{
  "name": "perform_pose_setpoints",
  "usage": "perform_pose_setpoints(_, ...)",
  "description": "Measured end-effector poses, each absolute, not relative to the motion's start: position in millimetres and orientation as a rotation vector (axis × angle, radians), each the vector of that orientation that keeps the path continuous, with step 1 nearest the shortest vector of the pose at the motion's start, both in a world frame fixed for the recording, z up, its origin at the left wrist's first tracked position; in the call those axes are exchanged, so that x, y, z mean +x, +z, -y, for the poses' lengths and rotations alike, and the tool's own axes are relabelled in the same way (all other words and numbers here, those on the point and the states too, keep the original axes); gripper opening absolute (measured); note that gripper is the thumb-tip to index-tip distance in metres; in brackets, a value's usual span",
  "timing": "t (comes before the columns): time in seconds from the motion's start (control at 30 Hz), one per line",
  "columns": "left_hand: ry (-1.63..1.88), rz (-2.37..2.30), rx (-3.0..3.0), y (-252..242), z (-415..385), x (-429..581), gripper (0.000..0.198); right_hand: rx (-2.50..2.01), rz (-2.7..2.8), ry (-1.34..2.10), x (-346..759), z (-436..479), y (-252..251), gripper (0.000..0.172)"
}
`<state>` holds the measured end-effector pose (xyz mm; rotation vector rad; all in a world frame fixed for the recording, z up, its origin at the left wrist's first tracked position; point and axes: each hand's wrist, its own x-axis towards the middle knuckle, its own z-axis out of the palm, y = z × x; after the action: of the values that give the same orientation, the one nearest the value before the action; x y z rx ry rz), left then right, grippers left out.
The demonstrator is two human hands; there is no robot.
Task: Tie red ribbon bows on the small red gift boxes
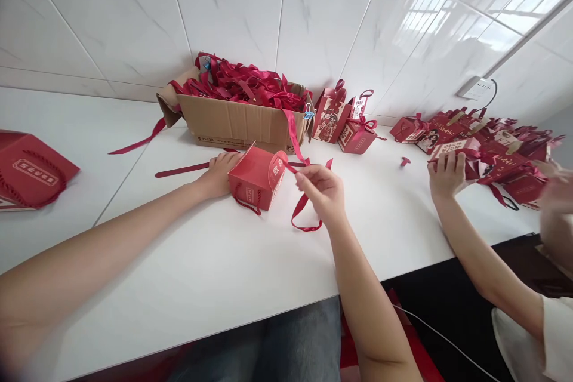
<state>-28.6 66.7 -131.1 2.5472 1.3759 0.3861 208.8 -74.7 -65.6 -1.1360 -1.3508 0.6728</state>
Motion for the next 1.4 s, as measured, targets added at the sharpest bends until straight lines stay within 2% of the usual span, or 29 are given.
perform_pose_setpoints(0.1, 0.376, -1.358, 2.554, -131.2, -66.9, -28.9, 0.066, -1.31, 1.557, 0.605, 220.7, 61.1, -31.9, 0.019)
perform_pose_setpoints(0.23, 0.377, -1.355, 2.551, -131.8, -66.8, -29.8, 0.067, -1.513, 2.003, 0.352, 239.7, 52.4, 23.4, 0.011)
perform_pose_setpoints(0.33, 0.382, -1.346, 2.553, -131.3, -65.5, -30.3, 0.067, -1.571, 2.073, 0.28, 252.4, 54.6, 45.8, 0.013)
perform_pose_setpoints(0.53, 0.373, -1.347, 2.542, -130.1, -64.5, -29.8, 0.069, -1.422, 2.137, 0.287, 248.6, 54.1, 42.9, 0.008)
perform_pose_setpoints(0.7, 0.38, -1.359, 2.53, -131.5, -66.0, -29.4, 0.067, -1.39, 2.165, 0.485, 236.3, 48.8, 39.8, 0.009)
perform_pose_setpoints(1.23, 0.371, -1.381, 2.521, -134.9, -70.8, -29.2, 0.068, -1.55, 2.099, 0.482, 231.0, 39.8, 31.5, 0.004)
perform_pose_setpoints(1.4, 0.382, -1.36, 2.53, -134.4, -69.2, -29.8, 0.066, -1.705, 2.175, 0.48, 220.8, 44.5, 39.3, 0.014)
